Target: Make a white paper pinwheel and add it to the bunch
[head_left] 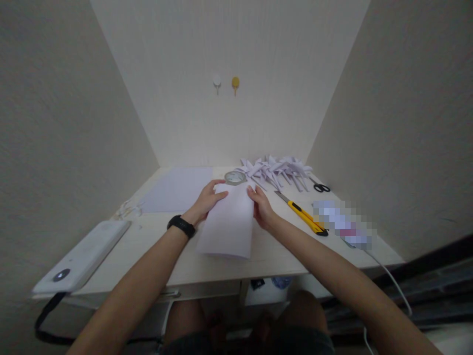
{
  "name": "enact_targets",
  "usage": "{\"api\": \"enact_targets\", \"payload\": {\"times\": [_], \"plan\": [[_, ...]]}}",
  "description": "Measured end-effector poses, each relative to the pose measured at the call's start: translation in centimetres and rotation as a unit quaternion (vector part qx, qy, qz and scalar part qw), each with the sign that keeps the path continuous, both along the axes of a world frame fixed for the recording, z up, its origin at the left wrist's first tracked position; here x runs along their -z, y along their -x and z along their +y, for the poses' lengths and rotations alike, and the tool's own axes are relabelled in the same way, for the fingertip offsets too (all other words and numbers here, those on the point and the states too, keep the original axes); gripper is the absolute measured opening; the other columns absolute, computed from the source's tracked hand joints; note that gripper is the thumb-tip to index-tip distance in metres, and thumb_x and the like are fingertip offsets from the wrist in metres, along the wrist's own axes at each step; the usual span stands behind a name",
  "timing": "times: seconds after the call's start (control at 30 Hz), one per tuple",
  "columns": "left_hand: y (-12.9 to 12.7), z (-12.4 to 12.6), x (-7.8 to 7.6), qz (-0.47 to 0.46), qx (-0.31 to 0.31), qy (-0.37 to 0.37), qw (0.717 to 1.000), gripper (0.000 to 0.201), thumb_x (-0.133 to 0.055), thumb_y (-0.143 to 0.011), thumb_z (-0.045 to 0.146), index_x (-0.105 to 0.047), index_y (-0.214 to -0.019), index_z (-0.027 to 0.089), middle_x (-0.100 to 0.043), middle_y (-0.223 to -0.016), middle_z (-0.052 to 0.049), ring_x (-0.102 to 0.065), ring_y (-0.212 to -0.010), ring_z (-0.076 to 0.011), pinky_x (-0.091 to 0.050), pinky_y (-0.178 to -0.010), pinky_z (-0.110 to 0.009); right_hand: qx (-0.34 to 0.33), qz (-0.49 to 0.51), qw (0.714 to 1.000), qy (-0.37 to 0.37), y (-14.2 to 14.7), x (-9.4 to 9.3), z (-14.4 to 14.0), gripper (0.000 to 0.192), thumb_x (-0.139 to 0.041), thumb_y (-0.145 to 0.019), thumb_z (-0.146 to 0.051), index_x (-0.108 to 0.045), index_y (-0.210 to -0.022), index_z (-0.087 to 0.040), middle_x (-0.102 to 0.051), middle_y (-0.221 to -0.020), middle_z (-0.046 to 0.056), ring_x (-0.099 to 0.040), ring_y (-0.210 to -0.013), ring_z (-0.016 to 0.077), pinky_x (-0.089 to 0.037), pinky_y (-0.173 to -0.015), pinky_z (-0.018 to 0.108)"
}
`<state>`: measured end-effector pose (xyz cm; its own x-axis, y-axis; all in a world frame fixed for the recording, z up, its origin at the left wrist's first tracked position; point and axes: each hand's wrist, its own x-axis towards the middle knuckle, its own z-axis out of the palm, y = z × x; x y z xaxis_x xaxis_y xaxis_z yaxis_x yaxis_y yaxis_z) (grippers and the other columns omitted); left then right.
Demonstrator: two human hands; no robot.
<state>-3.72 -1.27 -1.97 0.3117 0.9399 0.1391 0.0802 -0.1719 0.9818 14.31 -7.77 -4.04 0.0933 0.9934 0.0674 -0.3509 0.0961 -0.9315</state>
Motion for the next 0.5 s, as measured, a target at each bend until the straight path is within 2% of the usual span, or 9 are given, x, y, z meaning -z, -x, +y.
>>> {"api": "enact_targets", "payload": {"times": [0.07,0.17,0.33,0.5], "plan": [[-0.68,-0.57,0.36,-0.018,0.031,0.024,0.999,0.054,-0.078,-0.068,0.030,-0.058,-0.117,0.022,-0.066,-0.087,-0.004,-0.062,-0.067,-0.0167,-0.049,-0.060,-0.026,0.025,0.020,0.999,-0.010,0.04,0.19,0.19,0.048,-0.077,-0.068,-0.049,-0.055,-0.103,-0.024,-0.070,-0.091,0.001,-0.064,-0.071,0.0169,-0.052,-0.063,0.029],[-1.00,-0.78,0.72,-0.029,0.031,0.056,0.998,0.048,-0.078,-0.067,0.031,-0.056,-0.109,0.020,-0.066,-0.079,-0.002,-0.061,-0.060,-0.0159,-0.046,-0.054,-0.025,0.048,0.026,0.998,-0.005,-0.04,0.40,0.39,0.046,-0.081,-0.062,-0.040,-0.054,-0.095,-0.023,-0.068,-0.083,0.000,-0.062,-0.071,0.0181,-0.052,-0.066,0.031],[-0.68,-0.46,0.68,-0.007,-0.011,0.061,0.998,0.034,-0.075,-0.070,0.039,-0.061,-0.092,0.018,-0.062,-0.067,-0.001,-0.057,-0.053,-0.0149,-0.039,-0.047,-0.023,0.072,0.010,0.997,0.010,-0.19,0.55,0.59,0.051,-0.084,-0.055,-0.032,-0.051,-0.093,-0.023,-0.065,-0.085,0.000,-0.061,-0.074,0.0186,-0.051,-0.066,0.032],[-0.65,-0.16,0.72,-0.027,-0.024,0.072,0.997,0.037,-0.078,-0.065,0.039,-0.064,-0.090,0.017,-0.064,-0.067,-0.002,-0.056,-0.053,-0.0148,-0.040,-0.049,-0.025,0.096,-0.017,0.995,0.019,-0.25,0.83,0.83,0.060,-0.085,-0.050,-0.030,-0.049,-0.099,-0.025,-0.061,-0.086,-0.003,-0.059,-0.077,0.0177,-0.050,-0.067,0.031]]}}
